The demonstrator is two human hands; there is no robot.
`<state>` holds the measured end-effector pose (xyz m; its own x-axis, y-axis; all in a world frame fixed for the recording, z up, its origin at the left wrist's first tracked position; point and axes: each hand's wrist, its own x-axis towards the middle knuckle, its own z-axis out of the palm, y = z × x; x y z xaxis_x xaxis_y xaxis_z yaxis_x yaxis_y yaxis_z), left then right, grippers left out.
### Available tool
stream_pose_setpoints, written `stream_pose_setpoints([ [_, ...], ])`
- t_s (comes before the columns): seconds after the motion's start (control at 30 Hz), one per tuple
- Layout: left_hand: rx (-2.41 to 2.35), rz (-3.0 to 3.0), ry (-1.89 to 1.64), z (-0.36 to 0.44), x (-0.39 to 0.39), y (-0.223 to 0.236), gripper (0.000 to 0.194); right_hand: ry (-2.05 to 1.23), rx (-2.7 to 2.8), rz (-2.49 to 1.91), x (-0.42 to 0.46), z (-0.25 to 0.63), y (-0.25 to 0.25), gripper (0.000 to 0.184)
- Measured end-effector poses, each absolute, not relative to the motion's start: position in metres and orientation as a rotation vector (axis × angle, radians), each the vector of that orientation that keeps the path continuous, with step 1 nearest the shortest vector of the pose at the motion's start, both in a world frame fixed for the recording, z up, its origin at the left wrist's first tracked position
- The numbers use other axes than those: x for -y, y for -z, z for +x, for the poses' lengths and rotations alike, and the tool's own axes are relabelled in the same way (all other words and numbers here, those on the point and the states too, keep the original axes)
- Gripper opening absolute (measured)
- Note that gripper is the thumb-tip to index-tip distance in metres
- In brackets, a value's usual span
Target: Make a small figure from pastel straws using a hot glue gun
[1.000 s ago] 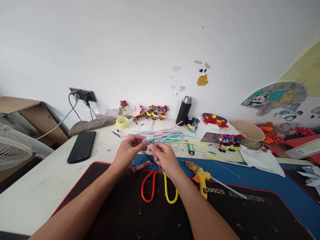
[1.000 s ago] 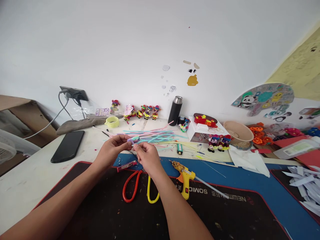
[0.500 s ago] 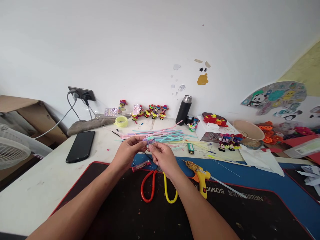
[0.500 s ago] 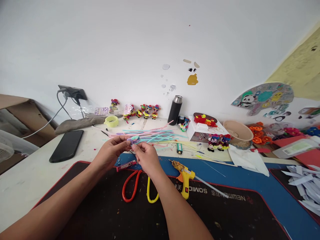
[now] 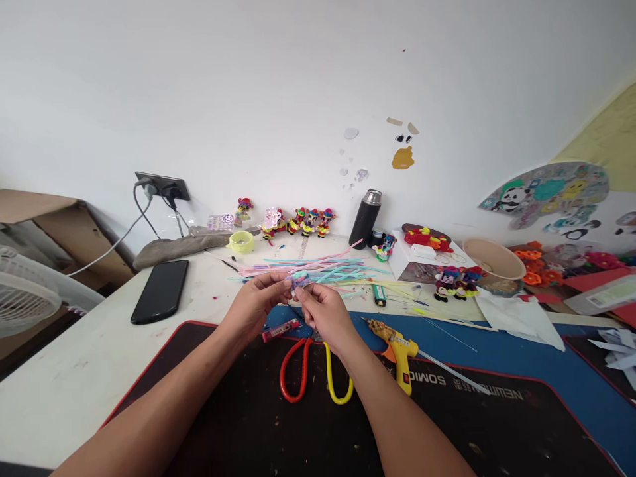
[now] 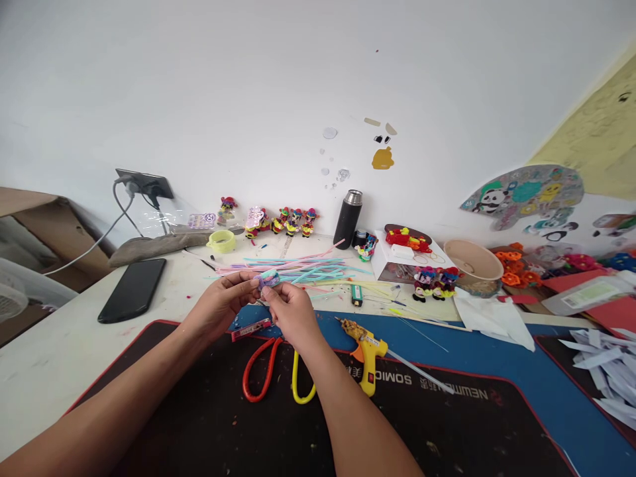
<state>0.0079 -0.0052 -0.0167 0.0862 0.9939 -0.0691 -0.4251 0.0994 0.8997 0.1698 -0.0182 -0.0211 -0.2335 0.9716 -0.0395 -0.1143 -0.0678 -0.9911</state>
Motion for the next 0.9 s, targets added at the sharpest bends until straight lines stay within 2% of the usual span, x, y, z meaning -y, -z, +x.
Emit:
stream_pose_setpoints([
  [0.63, -0.836, 0.822, -1.124, 0.0077, 0.0092, 0.0153, 0.036, -1.468, 1.240, -0.999, 0.0178, 0.1691, 0.0205, 0.039],
  [0.9, -1.010, 1.230, -1.154, 0.0089, 0.0121, 0.0121, 0.039, -1.477, 1.184, -1.034, 0.0189, 0.1722, 0.0165, 0.042],
])
